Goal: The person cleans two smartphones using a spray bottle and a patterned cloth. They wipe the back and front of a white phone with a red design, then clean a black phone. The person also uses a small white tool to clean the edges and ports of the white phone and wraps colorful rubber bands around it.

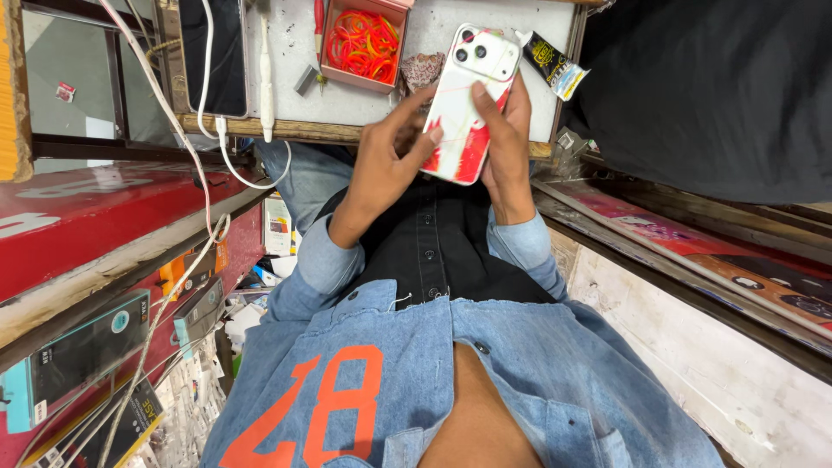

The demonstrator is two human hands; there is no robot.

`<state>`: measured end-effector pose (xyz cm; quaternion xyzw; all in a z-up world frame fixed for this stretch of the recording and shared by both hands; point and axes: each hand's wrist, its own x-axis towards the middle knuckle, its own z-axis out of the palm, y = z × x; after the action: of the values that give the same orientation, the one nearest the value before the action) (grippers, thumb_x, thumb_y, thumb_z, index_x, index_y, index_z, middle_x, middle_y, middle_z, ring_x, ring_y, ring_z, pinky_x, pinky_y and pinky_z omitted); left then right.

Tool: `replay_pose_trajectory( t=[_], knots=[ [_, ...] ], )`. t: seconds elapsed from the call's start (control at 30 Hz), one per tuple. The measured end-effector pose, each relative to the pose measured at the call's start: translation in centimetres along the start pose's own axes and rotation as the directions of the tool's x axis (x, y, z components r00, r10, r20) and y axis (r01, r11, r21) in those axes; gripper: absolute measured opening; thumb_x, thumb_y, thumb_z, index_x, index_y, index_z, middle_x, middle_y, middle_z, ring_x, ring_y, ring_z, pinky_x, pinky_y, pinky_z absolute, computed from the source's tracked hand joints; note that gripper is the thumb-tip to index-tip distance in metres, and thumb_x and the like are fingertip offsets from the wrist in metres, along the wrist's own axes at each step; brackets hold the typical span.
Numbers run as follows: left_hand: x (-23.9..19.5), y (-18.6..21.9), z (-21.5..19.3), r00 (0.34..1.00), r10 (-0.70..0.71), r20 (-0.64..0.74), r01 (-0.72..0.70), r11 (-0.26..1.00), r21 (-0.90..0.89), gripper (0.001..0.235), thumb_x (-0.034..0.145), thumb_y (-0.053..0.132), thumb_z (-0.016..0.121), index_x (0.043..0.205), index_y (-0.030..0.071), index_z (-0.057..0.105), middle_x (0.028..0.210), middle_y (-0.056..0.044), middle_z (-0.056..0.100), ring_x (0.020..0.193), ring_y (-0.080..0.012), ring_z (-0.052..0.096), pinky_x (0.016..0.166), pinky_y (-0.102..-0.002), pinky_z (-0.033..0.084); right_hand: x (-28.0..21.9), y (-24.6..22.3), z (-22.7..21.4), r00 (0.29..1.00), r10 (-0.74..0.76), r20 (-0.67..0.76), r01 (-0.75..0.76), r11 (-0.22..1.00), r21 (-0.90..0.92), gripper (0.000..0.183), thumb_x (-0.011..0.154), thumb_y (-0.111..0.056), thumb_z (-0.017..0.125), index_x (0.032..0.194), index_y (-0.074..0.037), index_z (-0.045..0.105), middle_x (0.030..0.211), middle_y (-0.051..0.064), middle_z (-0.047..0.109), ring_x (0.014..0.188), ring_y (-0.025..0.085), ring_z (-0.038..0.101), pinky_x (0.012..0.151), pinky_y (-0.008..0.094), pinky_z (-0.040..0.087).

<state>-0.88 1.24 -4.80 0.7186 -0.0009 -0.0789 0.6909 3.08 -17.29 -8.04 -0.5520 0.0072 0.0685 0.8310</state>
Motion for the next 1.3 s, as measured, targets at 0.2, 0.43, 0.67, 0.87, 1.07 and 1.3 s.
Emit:
replay_pose_trajectory(
  t=[0.2,0.43,0.67,0.87,1.07,1.3],
  knots=[
    [-0.9,-2.6,0.4,0.979,0.011,0.202,0.073,0.912,-0.404,0.071,0.093,-0.006,0.07,0.157,0.0,0.04,0.108,-0.013,0.069,0.089,-0.0127,0.072,0.081,-0.027,0.064,0.0,-0.9,0.7,0.997,0.007,-0.08,0.008,0.984,0.179,0.048,0.115,-0.03,0.052,0.151,0.0,0.044,0.134,0.015,0.065,0.112,0.02,0.07,0.096,0.036,0.061],
    [-1.7,-2.3,1.1,0.959,0.28,0.049,-0.278,0.959,-0.049,0.077,0.088,-0.007,0.079,0.155,-0.001,0.042,0.121,-0.017,0.068,0.103,-0.0166,0.072,0.085,-0.03,0.066,0.2,-1.3,1.5,0.997,0.032,0.064,-0.052,0.937,0.345,0.056,0.112,-0.04,0.035,0.152,0.0,0.038,0.143,0.025,0.059,0.111,0.039,0.072,0.095,0.049,0.064],
    [-1.7,-2.1,1.3,0.972,0.229,0.056,-0.231,0.972,0.031,0.077,0.084,-0.01,0.075,0.154,0.0,0.045,0.11,-0.016,0.071,0.091,-0.0139,0.074,0.078,-0.028,0.065,0.0,-1.1,1.1,0.992,-0.018,0.126,-0.03,0.93,0.366,0.054,0.116,-0.04,0.037,0.151,0.0,0.041,0.141,0.026,0.06,0.103,0.036,0.072,0.09,0.047,0.063],
    [-1.8,-2.4,1.5,0.959,0.279,0.041,-0.281,0.959,0.048,0.076,0.085,-0.011,0.073,0.154,0.0,0.045,0.112,-0.017,0.071,0.096,-0.0157,0.075,0.08,-0.028,0.065,0.1,-1.1,1.1,0.989,-0.026,0.144,-0.032,0.921,0.388,0.054,0.115,-0.041,0.036,0.151,0.0,0.041,0.141,0.026,0.061,0.102,0.035,0.072,0.088,0.046,0.063],
    [-1.7,-2.1,1.4,0.956,0.287,0.055,-0.291,0.952,0.096,0.076,0.085,-0.01,0.075,0.155,0.001,0.045,0.112,-0.015,0.071,0.096,-0.0155,0.075,0.082,-0.028,0.065,0.1,-1.2,1.0,0.992,-0.031,0.123,-0.018,0.926,0.377,0.055,0.115,-0.042,0.036,0.15,0.001,0.042,0.14,0.027,0.062,0.102,0.035,0.072,0.088,0.045,0.063],
    [-1.6,-1.1,2.5,0.957,0.288,0.027,-0.289,0.957,0.029,0.084,0.086,0.001,0.087,0.156,0.002,0.039,0.141,-0.018,0.059,0.109,-0.0177,0.071,0.078,-0.028,0.068,0.0,-1.2,1.2,0.998,-0.021,0.066,-0.006,0.922,0.387,0.054,0.115,-0.04,0.036,0.149,0.001,0.042,0.141,0.027,0.061,0.104,0.034,0.072,0.089,0.045,0.063]
  ],
)
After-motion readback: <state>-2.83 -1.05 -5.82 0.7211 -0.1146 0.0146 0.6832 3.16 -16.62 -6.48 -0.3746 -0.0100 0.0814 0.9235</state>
